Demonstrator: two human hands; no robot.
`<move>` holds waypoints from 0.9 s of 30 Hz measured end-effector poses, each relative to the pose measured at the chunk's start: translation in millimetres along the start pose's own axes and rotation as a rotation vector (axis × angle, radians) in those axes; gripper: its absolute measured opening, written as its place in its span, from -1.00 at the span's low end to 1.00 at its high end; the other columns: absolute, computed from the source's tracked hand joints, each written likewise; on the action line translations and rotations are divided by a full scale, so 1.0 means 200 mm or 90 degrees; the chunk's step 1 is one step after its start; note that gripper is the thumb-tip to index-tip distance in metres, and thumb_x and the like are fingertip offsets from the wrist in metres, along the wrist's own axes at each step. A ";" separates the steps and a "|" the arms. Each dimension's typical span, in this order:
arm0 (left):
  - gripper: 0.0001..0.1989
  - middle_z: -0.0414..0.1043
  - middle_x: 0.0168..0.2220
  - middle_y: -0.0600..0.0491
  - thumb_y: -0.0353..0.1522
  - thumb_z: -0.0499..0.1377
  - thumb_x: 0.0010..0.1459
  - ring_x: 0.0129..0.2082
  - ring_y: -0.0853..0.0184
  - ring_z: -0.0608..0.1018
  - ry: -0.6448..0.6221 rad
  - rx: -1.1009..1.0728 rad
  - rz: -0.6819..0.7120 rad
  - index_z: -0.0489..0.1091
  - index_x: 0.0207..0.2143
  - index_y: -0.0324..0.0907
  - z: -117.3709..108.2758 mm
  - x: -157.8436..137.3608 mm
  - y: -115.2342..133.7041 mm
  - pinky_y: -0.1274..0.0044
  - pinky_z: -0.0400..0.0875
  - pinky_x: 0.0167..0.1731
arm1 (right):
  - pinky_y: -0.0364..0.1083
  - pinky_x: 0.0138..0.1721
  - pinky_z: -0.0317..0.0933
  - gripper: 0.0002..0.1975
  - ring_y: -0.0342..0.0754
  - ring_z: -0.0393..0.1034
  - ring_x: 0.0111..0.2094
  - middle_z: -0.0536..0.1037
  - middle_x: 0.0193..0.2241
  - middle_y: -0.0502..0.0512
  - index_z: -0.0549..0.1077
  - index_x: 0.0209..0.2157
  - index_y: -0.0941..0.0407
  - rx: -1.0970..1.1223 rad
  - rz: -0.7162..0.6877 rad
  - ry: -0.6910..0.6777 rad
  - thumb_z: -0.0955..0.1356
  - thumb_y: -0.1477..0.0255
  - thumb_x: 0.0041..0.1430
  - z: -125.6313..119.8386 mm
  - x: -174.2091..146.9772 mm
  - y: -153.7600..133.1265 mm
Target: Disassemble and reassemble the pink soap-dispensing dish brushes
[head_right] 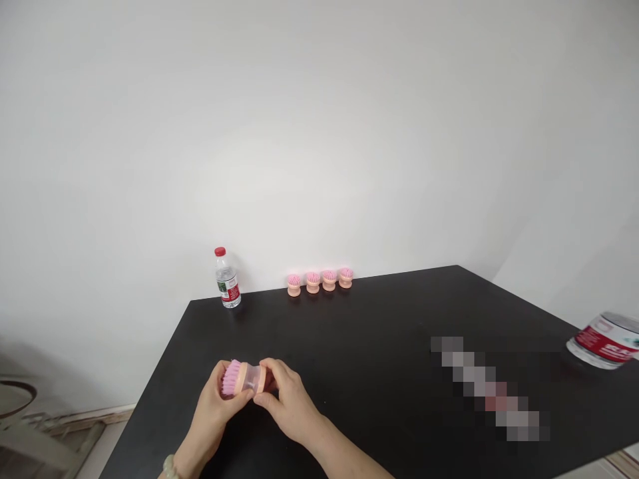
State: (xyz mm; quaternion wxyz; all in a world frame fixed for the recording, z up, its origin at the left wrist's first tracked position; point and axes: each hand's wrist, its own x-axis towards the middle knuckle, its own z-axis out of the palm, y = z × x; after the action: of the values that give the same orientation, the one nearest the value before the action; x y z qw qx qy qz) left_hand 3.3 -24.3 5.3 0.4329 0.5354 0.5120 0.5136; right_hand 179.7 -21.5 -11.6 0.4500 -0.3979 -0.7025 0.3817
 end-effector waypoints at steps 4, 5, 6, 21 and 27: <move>-0.70 0.52 -0.36 0.09 -0.35 0.42 -0.12 -0.38 0.21 0.52 -0.012 0.138 0.076 0.43 -0.32 -0.08 0.01 -0.01 0.02 0.47 0.34 -0.34 | 0.04 -0.03 0.38 -0.55 0.06 0.43 -0.07 0.49 -0.08 0.07 0.43 -0.10 0.04 -0.073 0.009 0.012 0.43 0.66 -0.05 0.01 0.00 0.01; -0.72 0.53 -0.32 0.07 -0.35 0.40 -0.09 -0.33 0.17 0.54 -0.021 0.151 0.094 0.44 -0.29 -0.08 0.01 -0.01 0.01 0.45 0.37 -0.29 | 0.08 0.04 0.33 -0.51 0.11 0.38 0.02 0.46 -0.01 0.11 0.42 -0.06 0.05 -0.108 -0.009 0.011 0.44 0.66 -0.07 0.01 0.01 0.00; -0.72 0.54 -0.29 0.05 -0.36 0.38 -0.08 -0.29 0.15 0.55 -0.027 0.163 0.108 0.45 -0.26 -0.08 0.02 -0.01 0.01 0.42 0.38 -0.26 | 0.11 0.10 0.28 -0.46 0.14 0.32 0.08 0.43 0.05 0.13 0.41 -0.02 0.05 -0.138 -0.029 0.005 0.45 0.66 -0.07 0.01 0.01 -0.01; -0.40 0.39 0.07 -0.12 -0.27 0.27 0.08 -0.06 0.13 0.56 0.003 0.116 0.199 0.19 0.16 -0.11 0.04 0.01 -0.20 0.30 0.58 -0.17 | -0.08 -0.15 0.27 -0.67 0.01 0.38 -0.19 0.47 -0.25 0.04 0.40 -0.24 0.10 -0.261 0.019 0.063 0.47 0.61 -0.07 -0.02 0.21 0.07; -0.56 0.36 0.02 -0.10 -0.24 0.13 0.19 -0.13 0.12 0.57 0.084 0.178 0.228 0.27 0.12 -0.07 0.06 0.00 -0.24 0.32 0.57 -0.28 | -0.08 -0.17 0.25 -0.76 0.01 0.39 -0.21 0.44 -0.24 0.06 0.41 -0.32 0.13 -0.338 0.087 0.146 0.49 0.54 -0.04 -0.11 0.59 0.25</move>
State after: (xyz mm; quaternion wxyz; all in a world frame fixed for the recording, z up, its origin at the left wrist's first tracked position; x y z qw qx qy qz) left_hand 11.0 -17.9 -44.0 0.2223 0.6376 0.5024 0.5400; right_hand 177.6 107.9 -11.7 0.3798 -0.5885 -0.6939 0.1670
